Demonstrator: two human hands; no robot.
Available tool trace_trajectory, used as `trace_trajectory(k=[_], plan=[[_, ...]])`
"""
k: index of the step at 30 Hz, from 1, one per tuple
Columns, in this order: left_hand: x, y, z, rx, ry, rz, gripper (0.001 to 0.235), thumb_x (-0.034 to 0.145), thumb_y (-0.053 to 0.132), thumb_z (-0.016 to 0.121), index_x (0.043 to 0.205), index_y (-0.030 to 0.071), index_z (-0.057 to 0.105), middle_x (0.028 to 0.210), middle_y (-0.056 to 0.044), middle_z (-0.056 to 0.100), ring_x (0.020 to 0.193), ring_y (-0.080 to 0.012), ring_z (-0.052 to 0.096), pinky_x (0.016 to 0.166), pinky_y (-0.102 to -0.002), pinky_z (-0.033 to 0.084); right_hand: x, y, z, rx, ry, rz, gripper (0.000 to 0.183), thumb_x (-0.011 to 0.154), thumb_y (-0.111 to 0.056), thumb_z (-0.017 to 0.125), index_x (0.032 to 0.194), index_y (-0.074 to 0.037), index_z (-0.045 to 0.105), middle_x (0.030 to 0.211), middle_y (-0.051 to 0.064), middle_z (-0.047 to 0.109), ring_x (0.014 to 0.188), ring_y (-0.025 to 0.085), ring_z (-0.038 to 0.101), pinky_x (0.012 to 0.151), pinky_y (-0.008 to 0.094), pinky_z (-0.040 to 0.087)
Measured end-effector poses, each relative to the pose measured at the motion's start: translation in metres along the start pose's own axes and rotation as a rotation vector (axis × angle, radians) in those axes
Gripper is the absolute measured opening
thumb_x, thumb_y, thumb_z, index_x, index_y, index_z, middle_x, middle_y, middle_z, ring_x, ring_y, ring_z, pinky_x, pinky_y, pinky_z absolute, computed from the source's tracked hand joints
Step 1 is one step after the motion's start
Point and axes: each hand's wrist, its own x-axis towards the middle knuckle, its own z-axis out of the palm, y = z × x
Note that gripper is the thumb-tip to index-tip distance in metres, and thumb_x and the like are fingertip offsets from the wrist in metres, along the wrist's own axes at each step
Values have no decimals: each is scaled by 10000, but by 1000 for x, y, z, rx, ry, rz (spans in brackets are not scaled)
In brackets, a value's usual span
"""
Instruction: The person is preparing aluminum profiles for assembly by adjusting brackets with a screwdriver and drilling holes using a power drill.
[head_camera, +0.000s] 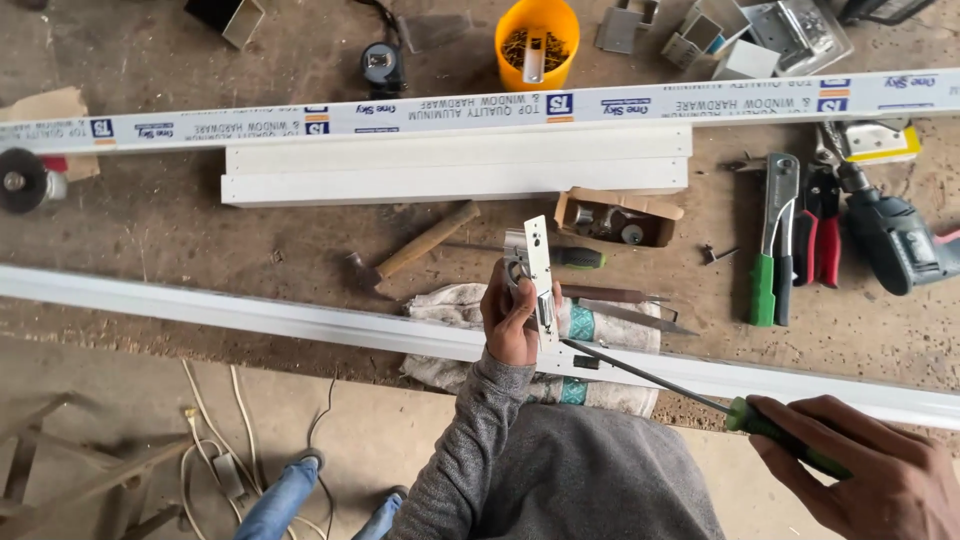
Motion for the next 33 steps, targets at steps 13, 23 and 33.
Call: trace_trajectory(k=[13,23,33], plan=[[6,-13,15,82,-107,-102,545,948,8,707,1441,166,535,1239,-268,594,951,-451,690,716,-445,660,-5,32,4,-90,-38,15,350,808,-330,774,1127,-189,789,884,-76,733,626,88,675,632,292,613],[6,-12,17,25,-122,-110,525,960,0,697,1430,159,526,1281,-308,603,968,-448,690,709,-451,658,0,34,-1,-71,0,10,318,816,-304,784,1106,-173,792,879,-62,750,655,91,695,600,290,589],[14,29,85,464,-240,62,351,1004,319,678,1209,60,558,934,-83,650,790,-227,670,756,-380,601,3,29,-17,-86,-3,-76,397,834,-227,768,1227,-170,765,1026,-19,662,737,116,662,763,303,548]])
